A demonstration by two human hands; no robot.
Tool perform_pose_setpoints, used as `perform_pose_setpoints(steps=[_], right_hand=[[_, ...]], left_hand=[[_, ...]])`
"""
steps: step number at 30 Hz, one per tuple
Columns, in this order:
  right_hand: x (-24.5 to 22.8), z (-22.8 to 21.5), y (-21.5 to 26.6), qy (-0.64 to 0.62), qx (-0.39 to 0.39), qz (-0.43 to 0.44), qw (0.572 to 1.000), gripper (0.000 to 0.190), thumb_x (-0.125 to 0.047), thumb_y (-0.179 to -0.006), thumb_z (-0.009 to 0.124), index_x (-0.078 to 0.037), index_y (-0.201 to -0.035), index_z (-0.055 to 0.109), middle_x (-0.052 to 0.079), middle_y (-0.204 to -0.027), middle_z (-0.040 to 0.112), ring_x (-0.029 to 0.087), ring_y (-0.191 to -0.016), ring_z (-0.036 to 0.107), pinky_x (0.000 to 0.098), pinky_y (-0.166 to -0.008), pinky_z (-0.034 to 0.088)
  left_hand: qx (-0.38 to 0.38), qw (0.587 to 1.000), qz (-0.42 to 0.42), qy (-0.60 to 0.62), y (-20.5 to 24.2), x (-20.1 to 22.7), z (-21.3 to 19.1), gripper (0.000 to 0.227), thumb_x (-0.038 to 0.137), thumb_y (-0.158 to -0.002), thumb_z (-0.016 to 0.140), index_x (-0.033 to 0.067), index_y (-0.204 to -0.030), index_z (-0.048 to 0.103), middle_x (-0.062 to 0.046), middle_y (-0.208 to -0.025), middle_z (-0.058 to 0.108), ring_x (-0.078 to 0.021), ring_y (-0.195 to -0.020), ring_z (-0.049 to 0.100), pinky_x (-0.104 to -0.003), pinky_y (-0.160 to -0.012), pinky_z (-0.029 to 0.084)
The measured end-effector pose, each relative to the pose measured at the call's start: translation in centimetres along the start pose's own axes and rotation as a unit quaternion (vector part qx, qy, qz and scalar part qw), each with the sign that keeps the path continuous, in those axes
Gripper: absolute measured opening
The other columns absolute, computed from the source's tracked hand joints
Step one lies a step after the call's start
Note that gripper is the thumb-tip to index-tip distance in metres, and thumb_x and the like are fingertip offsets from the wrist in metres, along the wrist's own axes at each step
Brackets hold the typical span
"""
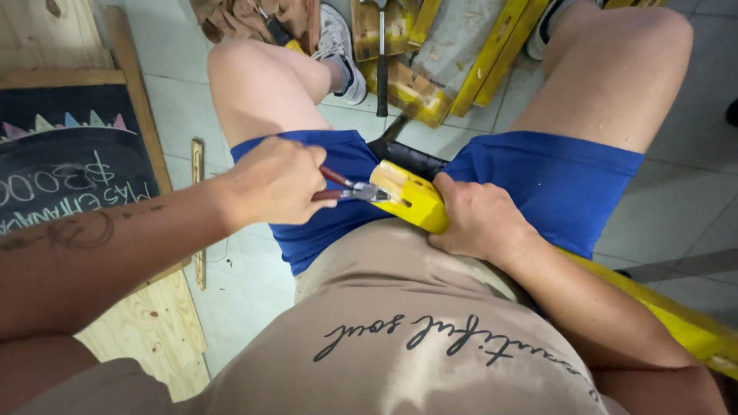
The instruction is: Using pliers to extract staples or small fasteners from yellow painted wooden slats.
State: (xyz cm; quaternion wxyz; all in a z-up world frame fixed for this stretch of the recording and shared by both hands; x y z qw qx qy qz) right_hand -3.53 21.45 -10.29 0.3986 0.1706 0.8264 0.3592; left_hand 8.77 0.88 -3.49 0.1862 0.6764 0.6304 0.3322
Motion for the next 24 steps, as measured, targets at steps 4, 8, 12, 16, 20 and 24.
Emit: perform_pose_setpoints(steps=[4, 8, 12, 16, 20, 24], right_hand=[[0.1, 0.5, -0.2, 0.006, -0.007, -0.025, 1.000, 0.076, -0.066, -0.063, 0.086, -0.017, -0.115, 0.061, 0.010, -0.103, 0.079, 0.043, -0.101, 0.078, 0.0539, -0.091, 0.062], [0.1, 0.7, -0.2, 0.010, -0.029, -0.039, 0.999, 0.072, -0.065, -0.066, 0.087, -0.017, -0.113, 0.063, 0.010, -0.101, 0.079, 0.042, -0.100, 0.078, 0.0526, -0.088, 0.063], [-0.4, 0.1, 0.2, 0.009, -0.050, -0.034, 0.998, 0.069, -0.060, -0.068, 0.089, -0.014, -0.113, 0.064, 0.012, -0.103, 0.080, 0.043, -0.100, 0.078, 0.0531, -0.089, 0.063], [-0.3, 0.3, 0.1, 0.001, -0.058, -0.030, 0.998, 0.069, -0.063, -0.069, 0.088, -0.015, -0.113, 0.065, 0.011, -0.103, 0.080, 0.042, -0.101, 0.078, 0.0509, -0.091, 0.063], [-0.1, 0.1, -0.2, 0.009, -0.050, -0.020, 0.999, 0.074, -0.064, -0.066, 0.089, -0.016, -0.116, 0.063, 0.011, -0.104, 0.079, 0.043, -0.103, 0.077, 0.0531, -0.091, 0.062], [-0.4, -0.7, -0.3, -0.021, -0.043, 0.001, 0.999, 0.075, -0.060, -0.065, 0.089, -0.017, -0.119, 0.061, 0.012, -0.106, 0.079, 0.045, -0.105, 0.076, 0.0547, -0.094, 0.061]], left_hand=[[-0.083, 0.995, -0.008, 0.058, -0.1, 0.8, 1.1, 0.046, 0.060, -0.090, 0.065, 0.0194, -0.074, 0.081, -0.003, -0.079, 0.063, -0.0353, -0.069, 0.067, -0.046, -0.067, 0.057], [-0.074, 0.990, 0.014, 0.116, -0.6, 0.8, 2.1, 0.049, 0.060, -0.088, 0.069, 0.0179, -0.064, 0.076, -0.001, -0.071, 0.062, -0.0327, -0.068, 0.067, -0.044, -0.065, 0.056], [-0.087, 0.978, 0.010, 0.191, -1.2, 0.4, 2.6, 0.053, 0.055, -0.089, 0.074, 0.0197, -0.050, 0.069, 0.006, -0.059, 0.055, -0.0238, -0.056, 0.059, -0.038, -0.058, 0.051], [-0.095, 0.972, 0.011, 0.213, -1.7, 0.0, 5.1, 0.052, 0.055, -0.087, 0.075, 0.0209, -0.049, 0.068, 0.006, -0.060, 0.052, -0.0240, -0.057, 0.057, -0.037, -0.058, 0.050], [0.011, 0.987, 0.028, 0.157, -0.9, 0.4, 3.6, 0.048, 0.055, -0.085, 0.074, 0.0178, -0.056, 0.068, 0.002, -0.069, 0.053, -0.0278, -0.065, 0.060, -0.041, -0.058, 0.051], [0.121, 0.992, -0.011, 0.033, 0.9, 1.0, -1.4, 0.032, 0.044, -0.083, 0.076, 0.0153, -0.071, 0.076, -0.002, -0.081, 0.051, -0.0311, -0.082, 0.061, -0.044, -0.069, 0.053]])
Point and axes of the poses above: each hand's wrist, its own y-axis away from the middle knuckle, its own z-axis out of the palm, x = y × z, the point moved 8 cm from there along -y, towards the middle knuckle
